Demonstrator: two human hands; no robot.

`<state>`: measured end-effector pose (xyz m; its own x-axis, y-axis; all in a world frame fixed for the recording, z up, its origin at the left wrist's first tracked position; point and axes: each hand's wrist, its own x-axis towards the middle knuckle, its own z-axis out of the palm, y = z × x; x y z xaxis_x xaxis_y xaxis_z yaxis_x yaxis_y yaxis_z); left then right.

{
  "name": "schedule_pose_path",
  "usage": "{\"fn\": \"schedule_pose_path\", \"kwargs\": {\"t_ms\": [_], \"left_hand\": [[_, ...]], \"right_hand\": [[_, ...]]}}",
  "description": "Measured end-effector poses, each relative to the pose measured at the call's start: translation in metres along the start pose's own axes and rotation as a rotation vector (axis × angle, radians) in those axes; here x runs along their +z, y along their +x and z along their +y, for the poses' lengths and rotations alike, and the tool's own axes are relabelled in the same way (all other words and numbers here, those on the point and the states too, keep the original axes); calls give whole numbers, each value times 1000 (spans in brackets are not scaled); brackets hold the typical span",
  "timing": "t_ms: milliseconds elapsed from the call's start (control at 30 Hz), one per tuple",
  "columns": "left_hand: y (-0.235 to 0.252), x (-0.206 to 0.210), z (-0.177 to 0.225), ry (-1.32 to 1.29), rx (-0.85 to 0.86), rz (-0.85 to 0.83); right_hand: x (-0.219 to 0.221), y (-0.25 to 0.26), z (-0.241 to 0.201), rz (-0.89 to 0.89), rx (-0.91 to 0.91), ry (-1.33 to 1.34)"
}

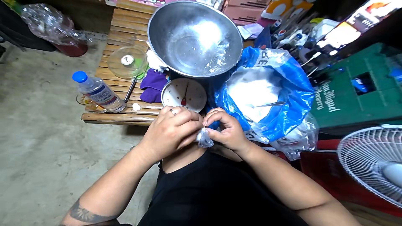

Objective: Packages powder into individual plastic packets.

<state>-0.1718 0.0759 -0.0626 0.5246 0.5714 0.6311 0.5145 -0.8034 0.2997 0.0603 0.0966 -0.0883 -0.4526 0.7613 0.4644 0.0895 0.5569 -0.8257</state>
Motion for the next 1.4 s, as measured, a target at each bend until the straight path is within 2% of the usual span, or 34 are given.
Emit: {"fn": "schedule_pose_path", "kwargs": {"t_ms": [133,300,633,1067,1400], "left_hand": [[-2,6,-2,-82,-34,27],[-5,12,1,-197,-116,64],[-2,17,7,-388,-150,92],[9,7,15,-421,-112,115],[19,-5,14,-389,-3,82]], "right_hand": [[-1,1,-3,-39,60,14],[0,2,-5,-92,45,-56],[2,4,-8,-61,46,-150],[4,-1,-8,-11,24,-197],[8,-5,-6,15,44,-198]]}}
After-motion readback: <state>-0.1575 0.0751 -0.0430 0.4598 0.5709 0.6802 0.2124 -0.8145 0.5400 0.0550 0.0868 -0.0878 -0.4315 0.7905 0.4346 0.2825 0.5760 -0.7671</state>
